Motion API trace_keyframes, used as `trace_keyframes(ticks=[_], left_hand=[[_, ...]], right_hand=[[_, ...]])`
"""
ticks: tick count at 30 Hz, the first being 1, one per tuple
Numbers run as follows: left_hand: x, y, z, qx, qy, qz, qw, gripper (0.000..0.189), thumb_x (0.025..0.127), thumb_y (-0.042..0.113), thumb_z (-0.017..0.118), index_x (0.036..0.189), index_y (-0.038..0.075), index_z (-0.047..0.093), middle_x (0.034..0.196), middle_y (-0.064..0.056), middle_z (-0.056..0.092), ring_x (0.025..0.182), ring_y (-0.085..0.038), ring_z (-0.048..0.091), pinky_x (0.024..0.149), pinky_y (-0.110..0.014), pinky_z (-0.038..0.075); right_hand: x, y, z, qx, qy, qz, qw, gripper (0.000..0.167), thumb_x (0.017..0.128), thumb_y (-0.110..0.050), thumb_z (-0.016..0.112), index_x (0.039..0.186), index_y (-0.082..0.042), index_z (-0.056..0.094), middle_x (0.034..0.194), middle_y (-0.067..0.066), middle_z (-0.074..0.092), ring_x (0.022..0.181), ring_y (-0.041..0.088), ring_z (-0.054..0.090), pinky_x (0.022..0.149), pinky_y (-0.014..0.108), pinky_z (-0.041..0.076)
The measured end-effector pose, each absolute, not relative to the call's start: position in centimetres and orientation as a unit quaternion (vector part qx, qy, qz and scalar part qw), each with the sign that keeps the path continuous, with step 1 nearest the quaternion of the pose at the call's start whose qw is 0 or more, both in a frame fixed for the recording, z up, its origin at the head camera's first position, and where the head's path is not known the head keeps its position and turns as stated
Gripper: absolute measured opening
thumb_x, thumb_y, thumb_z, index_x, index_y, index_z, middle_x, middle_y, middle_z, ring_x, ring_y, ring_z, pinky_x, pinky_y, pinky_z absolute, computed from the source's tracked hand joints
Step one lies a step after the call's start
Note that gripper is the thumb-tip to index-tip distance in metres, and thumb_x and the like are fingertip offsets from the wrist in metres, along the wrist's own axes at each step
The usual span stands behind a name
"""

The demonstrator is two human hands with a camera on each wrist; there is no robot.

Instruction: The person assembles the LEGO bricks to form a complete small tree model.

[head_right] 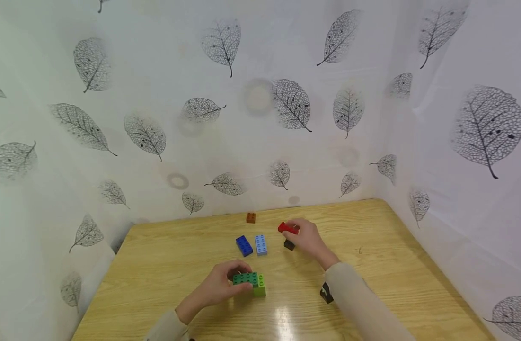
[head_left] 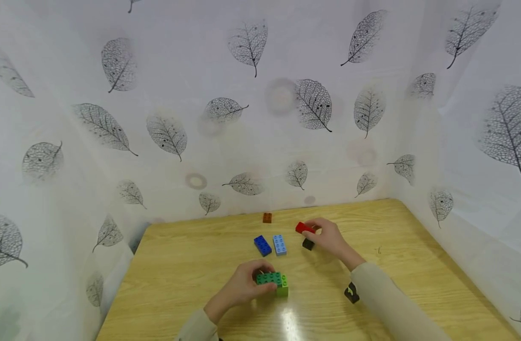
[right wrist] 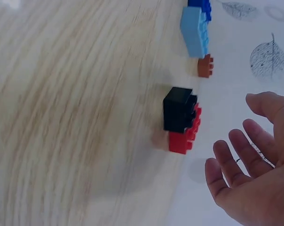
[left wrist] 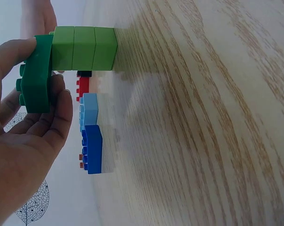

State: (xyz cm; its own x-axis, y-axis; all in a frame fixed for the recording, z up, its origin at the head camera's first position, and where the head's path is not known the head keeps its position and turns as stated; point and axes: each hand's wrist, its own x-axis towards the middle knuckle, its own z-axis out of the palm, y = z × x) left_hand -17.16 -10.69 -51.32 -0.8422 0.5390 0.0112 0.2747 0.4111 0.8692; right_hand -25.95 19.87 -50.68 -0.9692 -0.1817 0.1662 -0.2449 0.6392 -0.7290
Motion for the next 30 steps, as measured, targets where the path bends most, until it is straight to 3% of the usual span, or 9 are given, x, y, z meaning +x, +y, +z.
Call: trace_keyframes(ticks=[12, 24, 30], left_hand=[[-17.3, -10.7, -51.4, 0.246, 0.831, 0.479, 0.137, 0.029, 0.095, 0.035, 0.080, 0.119, 0.023, 0.071, 0.112, 0.006, 0.071, 0.098, -0.009, 0.063, 0.086, -0.023, 0.052], [-17.3, -10.7, -51.3, 0.241, 0.834, 0.475, 0.143, 0.028, 0.095, 0.035, 0.080, 0.120, 0.025, 0.071, 0.114, 0.007, 0.071, 0.101, -0.011, 0.063, 0.086, -0.024, 0.052], [-17.2, -10.7, -51.2, 0.242, 0.832, 0.478, 0.144, 0.027, 0.096, 0.033, 0.079, 0.120, 0.025, 0.070, 0.114, 0.007, 0.071, 0.101, -0.009, 0.063, 0.087, -0.024, 0.052]], right_hand=[[-28.4, 21.2, -52.5, 0.083, -0.903, 0.421, 0.016, 0.041, 0.101, -0.019, 0.071, 0.136, 0.001, 0.066, 0.132, 0.022, 0.067, 0.120, 0.041, 0.061, 0.096, 0.053, 0.055], [-29.7, 20.7, -53.8, 0.072, -0.908, 0.412, -0.003, 0.039, 0.099, -0.017, 0.073, 0.131, 0.005, 0.067, 0.126, 0.024, 0.069, 0.107, 0.033, 0.066, 0.090, 0.047, 0.057], [-30.2, 20.6, -54.5, 0.069, -0.913, 0.402, -0.008, 0.038, 0.099, -0.017, 0.074, 0.130, 0.004, 0.067, 0.126, 0.024, 0.069, 0.110, 0.034, 0.067, 0.095, 0.050, 0.056]])
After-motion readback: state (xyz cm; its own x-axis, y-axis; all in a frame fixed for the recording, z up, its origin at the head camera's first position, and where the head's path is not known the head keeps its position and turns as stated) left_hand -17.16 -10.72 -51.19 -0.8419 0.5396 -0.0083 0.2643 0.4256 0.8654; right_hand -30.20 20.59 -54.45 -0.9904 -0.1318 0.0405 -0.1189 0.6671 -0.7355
